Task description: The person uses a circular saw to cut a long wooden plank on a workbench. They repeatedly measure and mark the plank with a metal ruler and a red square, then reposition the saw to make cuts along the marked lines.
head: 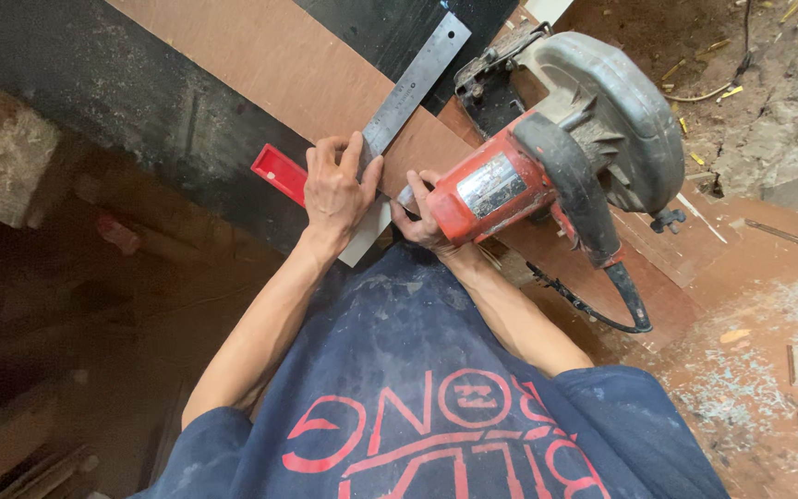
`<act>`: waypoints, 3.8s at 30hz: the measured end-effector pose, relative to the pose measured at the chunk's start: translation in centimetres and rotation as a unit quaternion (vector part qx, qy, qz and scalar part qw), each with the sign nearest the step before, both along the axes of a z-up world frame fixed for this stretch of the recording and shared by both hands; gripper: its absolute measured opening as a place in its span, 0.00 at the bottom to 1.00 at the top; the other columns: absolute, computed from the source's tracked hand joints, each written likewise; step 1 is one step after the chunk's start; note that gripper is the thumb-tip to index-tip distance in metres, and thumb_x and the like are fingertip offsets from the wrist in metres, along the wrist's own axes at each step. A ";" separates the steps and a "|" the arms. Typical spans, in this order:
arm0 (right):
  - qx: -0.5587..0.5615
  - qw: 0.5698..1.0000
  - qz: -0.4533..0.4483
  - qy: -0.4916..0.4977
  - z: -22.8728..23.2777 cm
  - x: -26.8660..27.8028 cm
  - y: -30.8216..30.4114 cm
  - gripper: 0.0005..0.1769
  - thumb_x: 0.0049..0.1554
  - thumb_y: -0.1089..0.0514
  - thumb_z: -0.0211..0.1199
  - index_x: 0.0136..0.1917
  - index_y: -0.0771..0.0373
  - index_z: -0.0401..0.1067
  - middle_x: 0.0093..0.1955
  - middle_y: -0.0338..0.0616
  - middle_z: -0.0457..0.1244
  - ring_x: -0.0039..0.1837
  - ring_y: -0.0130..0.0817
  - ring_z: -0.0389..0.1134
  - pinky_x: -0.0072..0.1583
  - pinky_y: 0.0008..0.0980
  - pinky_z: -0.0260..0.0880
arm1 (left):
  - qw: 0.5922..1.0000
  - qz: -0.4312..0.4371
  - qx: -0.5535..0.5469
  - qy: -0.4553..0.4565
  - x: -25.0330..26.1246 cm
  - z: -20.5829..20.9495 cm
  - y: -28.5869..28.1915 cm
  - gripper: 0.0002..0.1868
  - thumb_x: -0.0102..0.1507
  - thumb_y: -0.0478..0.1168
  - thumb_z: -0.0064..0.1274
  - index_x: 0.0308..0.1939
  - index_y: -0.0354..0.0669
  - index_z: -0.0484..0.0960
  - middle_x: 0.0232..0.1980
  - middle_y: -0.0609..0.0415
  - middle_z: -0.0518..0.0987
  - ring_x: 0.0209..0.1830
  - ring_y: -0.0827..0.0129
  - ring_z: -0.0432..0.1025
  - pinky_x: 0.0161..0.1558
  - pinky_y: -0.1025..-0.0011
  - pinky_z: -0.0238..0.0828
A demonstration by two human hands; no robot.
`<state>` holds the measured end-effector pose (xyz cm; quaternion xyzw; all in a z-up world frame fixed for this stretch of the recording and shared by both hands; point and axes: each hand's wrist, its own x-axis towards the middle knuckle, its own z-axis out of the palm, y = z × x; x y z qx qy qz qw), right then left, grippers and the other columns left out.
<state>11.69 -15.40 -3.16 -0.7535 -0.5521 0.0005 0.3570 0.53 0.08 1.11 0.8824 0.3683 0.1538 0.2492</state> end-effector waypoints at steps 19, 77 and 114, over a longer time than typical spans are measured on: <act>-0.008 1.000 0.001 -0.029 0.9 -0.1 0.5 0.31 0.52 0.56 0.77 0.63 0.71 0.71 0.54 0.56 0.63 0.53 0.53 0.67 0.53 0.47 0.71 | 1.000 0.004 0.018 -0.009 -0.1 -0.4 0.2 0.24 0.61 0.44 0.68 0.58 0.38 0.82 0.52 0.47 0.74 0.48 0.53 0.70 0.43 0.62 0.74; 0.017 0.992 -0.096 -0.077 10.5 -23.8 23.6 0.18 0.50 0.54 0.72 0.53 0.62 0.75 0.54 0.46 0.66 0.59 0.49 0.65 0.66 0.52 0.63 | 0.981 0.143 0.017 -0.133 -24.5 1.9 29.7 0.23 0.58 0.47 0.67 0.51 0.36 0.84 0.49 0.40 0.78 0.51 0.48 0.71 0.53 0.57 0.70; -0.154 0.985 -0.079 -0.025 2.1 -13.4 62.1 0.41 0.47 0.37 0.75 0.69 0.53 0.69 0.76 0.52 0.52 0.76 0.52 0.52 0.75 0.66 0.45 | 0.995 0.080 0.047 -0.038 -15.3 -3.9 63.6 0.22 0.59 0.42 0.70 0.54 0.37 0.83 0.50 0.44 0.76 0.49 0.50 0.71 0.52 0.58 0.71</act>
